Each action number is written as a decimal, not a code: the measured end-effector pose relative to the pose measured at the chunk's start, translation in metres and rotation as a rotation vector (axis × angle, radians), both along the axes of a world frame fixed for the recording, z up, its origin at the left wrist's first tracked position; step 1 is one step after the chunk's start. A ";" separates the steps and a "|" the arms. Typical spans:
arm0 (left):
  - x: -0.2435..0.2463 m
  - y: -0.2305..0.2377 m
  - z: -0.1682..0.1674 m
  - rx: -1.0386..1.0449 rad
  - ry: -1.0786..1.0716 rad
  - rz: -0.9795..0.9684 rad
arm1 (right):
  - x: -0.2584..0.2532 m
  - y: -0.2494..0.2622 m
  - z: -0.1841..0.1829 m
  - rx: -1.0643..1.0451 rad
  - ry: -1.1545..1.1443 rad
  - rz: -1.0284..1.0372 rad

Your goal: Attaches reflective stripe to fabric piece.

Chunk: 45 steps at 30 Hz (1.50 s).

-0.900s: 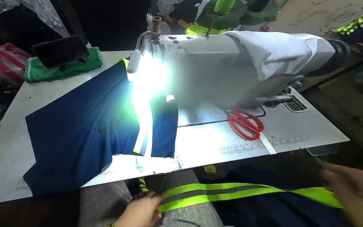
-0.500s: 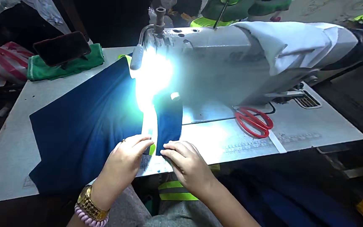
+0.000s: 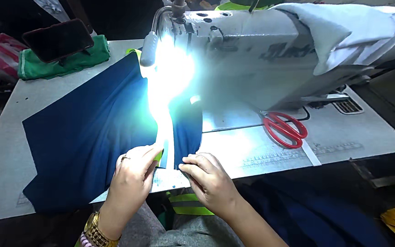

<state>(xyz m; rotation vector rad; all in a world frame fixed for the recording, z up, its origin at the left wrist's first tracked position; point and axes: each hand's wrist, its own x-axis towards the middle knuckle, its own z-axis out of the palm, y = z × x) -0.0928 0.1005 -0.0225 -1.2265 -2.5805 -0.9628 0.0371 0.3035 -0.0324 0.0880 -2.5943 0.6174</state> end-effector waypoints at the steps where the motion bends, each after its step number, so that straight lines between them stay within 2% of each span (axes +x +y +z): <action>1: 0.001 -0.001 -0.001 -0.005 0.003 -0.002 | 0.000 0.000 0.000 0.001 -0.003 0.000; 5: 0.003 -0.002 -0.004 -0.032 0.023 -0.008 | 0.002 0.000 0.000 0.014 -0.014 -0.004; 11: 0.002 -0.005 -0.002 0.056 -0.021 -0.103 | 0.001 0.000 0.000 0.018 -0.006 -0.009; 27: 0.004 -0.006 -0.006 0.007 0.016 -0.066 | 0.000 0.001 0.001 0.040 -0.033 -0.005; 31: 0.006 -0.003 -0.006 -0.010 0.149 -0.066 | 0.001 0.000 0.002 0.067 -0.042 0.000; 34: 0.008 0.002 -0.007 -0.018 0.288 -0.190 | 0.000 -0.002 0.006 0.129 -0.042 0.004; 38: 0.005 -0.001 -0.008 -0.027 0.241 -0.278 | -0.006 0.000 0.012 0.201 -0.031 0.033; 45: 0.012 -0.003 -0.010 -0.058 0.300 -0.266 | -0.005 0.000 0.011 0.214 -0.017 0.022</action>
